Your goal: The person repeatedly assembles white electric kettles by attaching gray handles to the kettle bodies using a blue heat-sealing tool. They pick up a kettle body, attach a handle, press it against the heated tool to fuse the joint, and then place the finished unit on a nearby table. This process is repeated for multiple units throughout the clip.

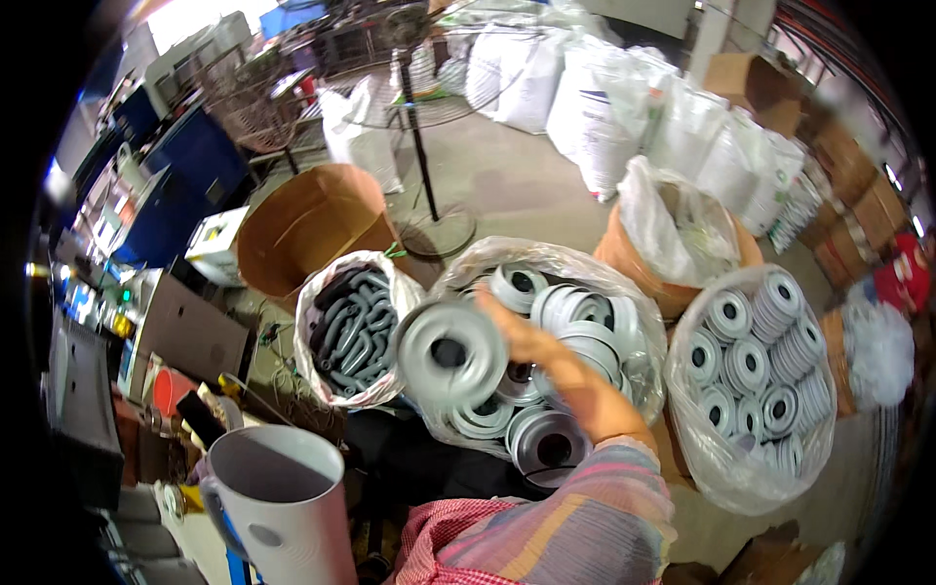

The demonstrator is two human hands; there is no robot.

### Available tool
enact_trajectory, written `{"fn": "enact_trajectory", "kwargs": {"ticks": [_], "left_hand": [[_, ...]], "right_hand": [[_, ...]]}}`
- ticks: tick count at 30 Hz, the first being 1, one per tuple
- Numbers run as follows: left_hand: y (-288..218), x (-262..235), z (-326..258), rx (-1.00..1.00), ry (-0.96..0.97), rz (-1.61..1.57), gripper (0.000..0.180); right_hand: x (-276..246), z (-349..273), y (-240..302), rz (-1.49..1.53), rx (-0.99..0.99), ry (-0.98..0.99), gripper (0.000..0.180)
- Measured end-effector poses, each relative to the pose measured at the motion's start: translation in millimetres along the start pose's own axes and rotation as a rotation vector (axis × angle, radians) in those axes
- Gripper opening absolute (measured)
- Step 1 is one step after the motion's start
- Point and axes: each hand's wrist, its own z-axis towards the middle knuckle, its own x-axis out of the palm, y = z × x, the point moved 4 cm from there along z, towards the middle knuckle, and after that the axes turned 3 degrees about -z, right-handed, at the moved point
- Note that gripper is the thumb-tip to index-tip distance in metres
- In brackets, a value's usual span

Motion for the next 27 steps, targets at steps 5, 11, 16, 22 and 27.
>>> {"fn": "enact_trajectory", "kwargs": {"ticks": [5, 11, 16, 22, 27], "left_hand": [[-23.2, 36.7, 21.1, 0.096, 0.138, 0.023, 0.041], [-38.1, 33.1, 22.8, 0.159, 0.160, 0.026, 0.040], [-42.3, 37.8, 24.6, 0.183, 0.172, 0.010, 0.039], [-43.2, 11.5, 19.4, 0.188, 0.088, 0.016, 0.038], [-44.2, -9.9, 16.6, 0.190, 0.006, 0.020, 0.037]], "right_hand": [[78.9, -51.6, -207.6, -0.983, 0.542, 0.420, 0.069], [146.1, -97.4, -185.5, -1.219, -0.074, 0.822, 0.058], [110.0, -24.6, -177.1, -0.900, 0.165, 0.002, 0.055], [252.6, 2.2, -108.7, -0.870, -0.559, 0.197, 0.071], [299.2, -20.4, -120.4, -0.806, -0.925, 0.315, 0.077]]}}
